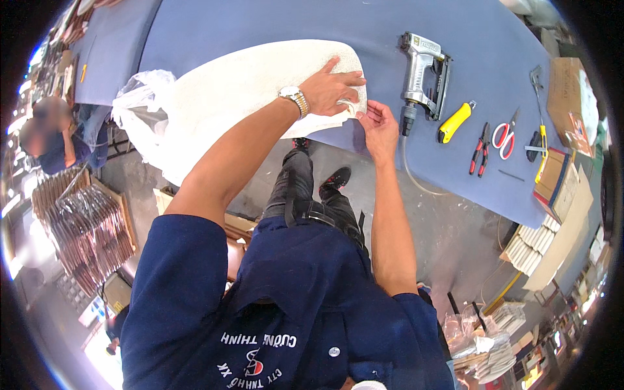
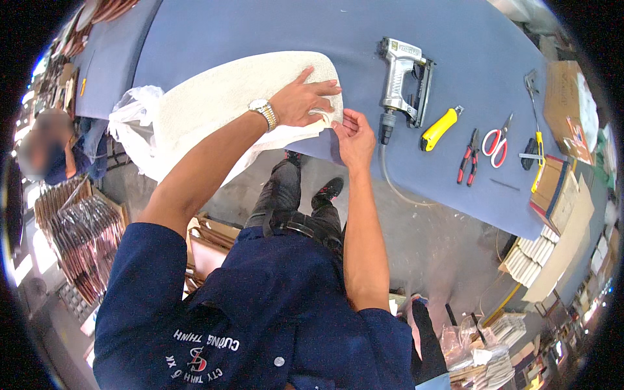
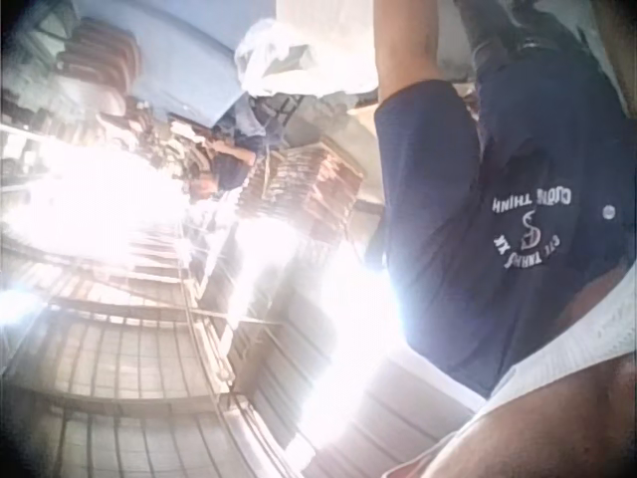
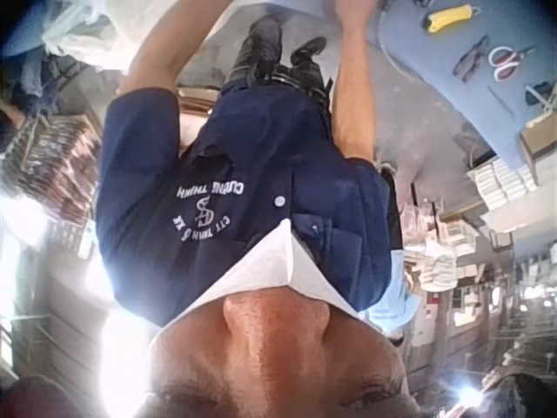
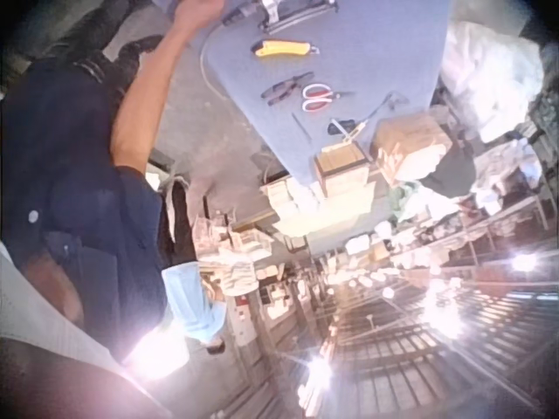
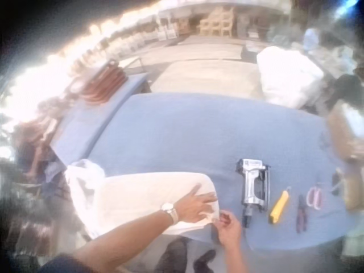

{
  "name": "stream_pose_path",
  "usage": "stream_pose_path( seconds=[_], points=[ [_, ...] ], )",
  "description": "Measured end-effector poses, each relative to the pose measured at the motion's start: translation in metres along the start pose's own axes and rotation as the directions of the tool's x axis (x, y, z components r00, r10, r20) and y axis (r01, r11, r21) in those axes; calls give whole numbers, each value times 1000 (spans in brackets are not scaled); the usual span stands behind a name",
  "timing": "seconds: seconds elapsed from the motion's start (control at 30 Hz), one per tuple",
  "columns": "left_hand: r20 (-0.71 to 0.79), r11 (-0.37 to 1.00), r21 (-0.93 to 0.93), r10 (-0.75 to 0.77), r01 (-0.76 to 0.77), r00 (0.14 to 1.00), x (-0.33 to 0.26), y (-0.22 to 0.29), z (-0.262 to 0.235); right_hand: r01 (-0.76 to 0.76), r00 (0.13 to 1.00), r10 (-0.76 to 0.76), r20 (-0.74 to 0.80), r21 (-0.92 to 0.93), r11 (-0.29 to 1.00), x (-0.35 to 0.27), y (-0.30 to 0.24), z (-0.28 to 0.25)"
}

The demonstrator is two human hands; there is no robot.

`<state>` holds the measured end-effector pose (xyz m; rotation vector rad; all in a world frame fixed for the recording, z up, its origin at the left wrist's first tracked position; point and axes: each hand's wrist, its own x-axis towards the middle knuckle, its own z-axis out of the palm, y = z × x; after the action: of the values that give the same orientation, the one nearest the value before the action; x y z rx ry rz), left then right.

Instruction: The person folds and staples a white fabric cover onto a curved foam cushion using a pneumatic staple gun. They repeatedly trim excess fabric with a utility knife and adjust the material to fit the cushion's edges.

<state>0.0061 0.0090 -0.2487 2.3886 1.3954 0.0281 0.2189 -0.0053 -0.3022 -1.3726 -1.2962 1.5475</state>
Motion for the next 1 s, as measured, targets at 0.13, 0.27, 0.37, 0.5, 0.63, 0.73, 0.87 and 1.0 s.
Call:
stream_pose_path(
  seconds=[0.13, 0.27, 0.37, 0.5, 0.63, 0.73, 0.87, 1.0],
  points=[
    [-33, 999, -44, 28, -29, 999, -1, -6, 7, -10, 997, 20, -75, 123, 992, -13, 7, -2],
    [-24, 997, -72, 5, -6, 1000, -1, -3, 0, -58, 981, 77, -177, 113, 992, -37, 18, -3],
    [-33, 998, -64, 19, -21, 999, 1, 0, 2, -91, 965, 120, -231, 135, 987, -46, 14, -2],
    [-77, 997, -63, 43, -48, 996, 2, -3, 6, -146, 956, 167, -241, 102, 984, -43, 7, 0],
    [-96, 996, -80, 42, -50, 994, 3, -3, 10, -186, 949, 207, -237, 107, 977, -40, 10, -2],
    [-97, 995, -90, 43, -52, 994, 3, -4, 10, -198, 954, 219, -204, 121, 973, -36, 15, -6],
    [-79, 993, -110, 40, -48, 996, 1, -5, 6, -224, 963, 241, -119, 145, 964, -30, 14, -12],
    [-64, 993, -110, 41, -48, 997, -2, -5, 4, -287, 955, 296, -28, 170, 943, -23, 11, -20]
  ],
)
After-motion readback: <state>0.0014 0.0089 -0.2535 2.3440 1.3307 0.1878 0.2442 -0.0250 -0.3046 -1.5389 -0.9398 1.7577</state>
